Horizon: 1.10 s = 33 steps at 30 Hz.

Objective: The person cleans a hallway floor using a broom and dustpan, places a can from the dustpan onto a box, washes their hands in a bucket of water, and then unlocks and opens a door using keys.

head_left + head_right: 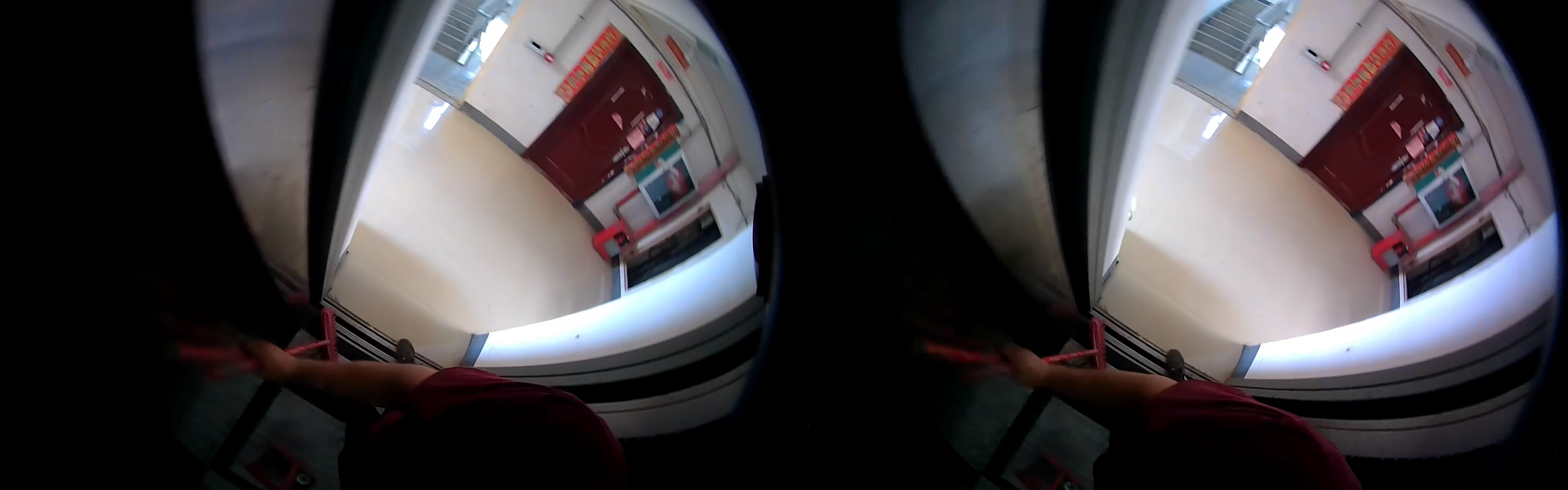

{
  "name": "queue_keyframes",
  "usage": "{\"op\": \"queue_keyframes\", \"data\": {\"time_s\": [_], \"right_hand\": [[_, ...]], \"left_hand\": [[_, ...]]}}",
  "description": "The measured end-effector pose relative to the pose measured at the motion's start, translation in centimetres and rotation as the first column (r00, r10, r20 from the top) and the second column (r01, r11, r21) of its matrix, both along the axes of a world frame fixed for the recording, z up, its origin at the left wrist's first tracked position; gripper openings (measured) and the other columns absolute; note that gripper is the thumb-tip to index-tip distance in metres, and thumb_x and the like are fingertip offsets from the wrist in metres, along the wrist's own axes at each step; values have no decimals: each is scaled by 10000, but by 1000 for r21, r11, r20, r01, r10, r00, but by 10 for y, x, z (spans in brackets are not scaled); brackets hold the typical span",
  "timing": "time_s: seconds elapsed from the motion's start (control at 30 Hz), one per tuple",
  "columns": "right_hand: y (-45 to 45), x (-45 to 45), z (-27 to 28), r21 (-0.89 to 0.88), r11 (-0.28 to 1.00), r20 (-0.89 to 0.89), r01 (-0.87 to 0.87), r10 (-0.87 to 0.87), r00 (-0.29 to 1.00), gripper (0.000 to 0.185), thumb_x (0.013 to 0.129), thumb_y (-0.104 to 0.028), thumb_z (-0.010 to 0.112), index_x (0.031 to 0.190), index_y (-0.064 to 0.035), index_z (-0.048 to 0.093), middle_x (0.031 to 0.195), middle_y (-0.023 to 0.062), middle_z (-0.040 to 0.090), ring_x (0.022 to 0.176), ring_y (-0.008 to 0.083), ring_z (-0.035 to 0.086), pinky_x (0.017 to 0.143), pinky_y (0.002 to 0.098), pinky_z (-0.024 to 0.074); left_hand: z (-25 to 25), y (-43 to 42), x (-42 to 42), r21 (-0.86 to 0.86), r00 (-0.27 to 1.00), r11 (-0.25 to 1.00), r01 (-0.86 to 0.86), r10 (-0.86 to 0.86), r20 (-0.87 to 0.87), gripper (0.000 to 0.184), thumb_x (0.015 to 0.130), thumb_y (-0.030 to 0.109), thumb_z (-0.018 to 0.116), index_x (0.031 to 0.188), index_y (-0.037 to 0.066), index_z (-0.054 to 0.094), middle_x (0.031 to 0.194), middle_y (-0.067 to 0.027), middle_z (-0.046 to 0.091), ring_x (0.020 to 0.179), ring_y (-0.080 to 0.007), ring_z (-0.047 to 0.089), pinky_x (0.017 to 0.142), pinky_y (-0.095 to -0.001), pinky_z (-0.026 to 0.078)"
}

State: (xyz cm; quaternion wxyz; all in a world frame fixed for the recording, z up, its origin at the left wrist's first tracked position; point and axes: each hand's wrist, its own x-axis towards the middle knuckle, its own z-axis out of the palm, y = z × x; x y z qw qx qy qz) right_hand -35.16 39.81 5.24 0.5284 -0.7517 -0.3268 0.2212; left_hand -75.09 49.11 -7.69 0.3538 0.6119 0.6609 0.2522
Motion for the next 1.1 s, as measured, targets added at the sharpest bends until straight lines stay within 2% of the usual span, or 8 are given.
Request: {"op": "queue_keyframes", "data": {"time_s": [0.1,0.17,0.2,0.23,0.33,0.53,0.77,1.1], "right_hand": [[-72,-23,6,-9,999,133,-30,31,991,344,698,-102,610,1019,-62,491,910,146,550,926,318,530,778,397,428],[-128,-15,16,103,994,38,33,-37,999,290,658,-116,662,912,-50,540,879,117,562,908,278,542,769,359,437],[-157,-12,55,-83,990,-90,111,-118,989,232,657,-92,661,857,-48,551,857,94,569,866,236,557,743,335,445],[-178,0,58,21,985,-324,170,-154,933,200,690,-73,639,864,-56,541,836,80,569,818,200,564,706,312,455],[-246,35,51,394,867,-293,304,-195,936,120,788,-114,581,888,-69,533,803,33,560,803,125,543,732,298,447],[-356,50,143,547,653,-121,523,-557,822,139,782,-108,596,830,-21,499,735,15,528,718,91,496,684,254,429],[-498,72,195,582,191,-282,791,-864,417,93,791,-62,585,825,-64,498,688,-17,496,651,72,482,599,228,418],[-678,77,204,606,-139,-162,783,-985,-50,80,770,-3,570,761,-40,499,677,-14,495,627,69,454,586,228,393]], "left_hand": [[14,-8,53,-13,979,990,143,-140,151,290,806,284,569,832,-4,578,831,-116,588,805,-219,555,710,-311,449],[24,-19,89,-18,947,969,247,-237,215,285,806,281,570,829,-3,575,826,-113,586,798,-215,553,704,-308,448],[29,-24,105,-20,930,956,294,-281,236,283,806,279,570,828,-3,574,823,-111,585,794,-213,552,701,-307,448],[37,-31,119,-18,912,940,340,-325,251,280,806,277,570,826,-2,573,820,-110,584,791,-212,551,697,-305,448],[53,-55,155,-20,858,892,451,-428,285,273,807,272,570,822,-1,569,812,-106,581,780,-206,549,688,-301,447],[75,-102,206,-19,773,805,593,-563,291,259,808,262,571,813,2,561,795,-98,576,759,-194,543,670,-293,446],[105,-140,215,13,774,800,600,-585,243,244,810,249,572,802,6,552,775,-88,570,735,-180,537,649,-283,445],[108,-233,299,-3,683,704,710,-687,247,225,812,232,574,787,11,539,748,-75,561,700,-161,528,618,-269,443]]}}
